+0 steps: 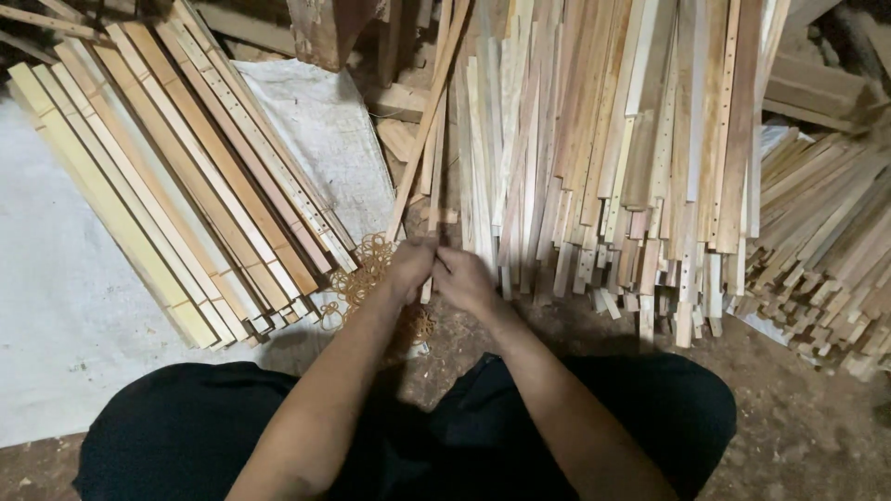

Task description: Sorting and stacking wooden slats on a workshop floor

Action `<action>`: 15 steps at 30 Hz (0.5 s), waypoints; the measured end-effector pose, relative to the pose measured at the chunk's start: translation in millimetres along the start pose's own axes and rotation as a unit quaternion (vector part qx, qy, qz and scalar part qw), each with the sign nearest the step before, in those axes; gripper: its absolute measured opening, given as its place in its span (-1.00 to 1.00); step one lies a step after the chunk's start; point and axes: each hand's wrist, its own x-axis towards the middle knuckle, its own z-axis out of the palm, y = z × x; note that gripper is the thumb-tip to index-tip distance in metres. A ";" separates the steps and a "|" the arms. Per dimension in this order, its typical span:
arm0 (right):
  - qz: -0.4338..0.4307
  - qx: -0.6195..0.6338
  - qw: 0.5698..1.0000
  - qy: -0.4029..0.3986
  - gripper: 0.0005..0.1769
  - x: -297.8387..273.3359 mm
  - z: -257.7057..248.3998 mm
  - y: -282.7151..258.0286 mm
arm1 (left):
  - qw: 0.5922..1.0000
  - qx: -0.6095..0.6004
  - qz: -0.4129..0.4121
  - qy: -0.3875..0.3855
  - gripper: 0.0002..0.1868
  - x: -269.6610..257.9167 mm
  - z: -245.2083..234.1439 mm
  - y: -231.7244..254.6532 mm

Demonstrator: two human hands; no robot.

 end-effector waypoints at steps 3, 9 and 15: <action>0.062 0.264 0.960 0.068 -0.67 -4.7 -4.9 -5.8 | 0.992 -0.126 0.009 0.018 -0.51 -20.0 -3.3 18.2; 0.106 -0.082 0.985 0.113 -0.66 62.2 33.7 134.3 | 0.995 -0.082 0.010 0.059 -0.31 -27.8 0.4 24.6; 0.107 -0.336 0.932 0.082 -0.63 59.3 22.8 64.3 | 0.990 -0.120 0.037 0.058 -0.47 -28.6 1.9 31.9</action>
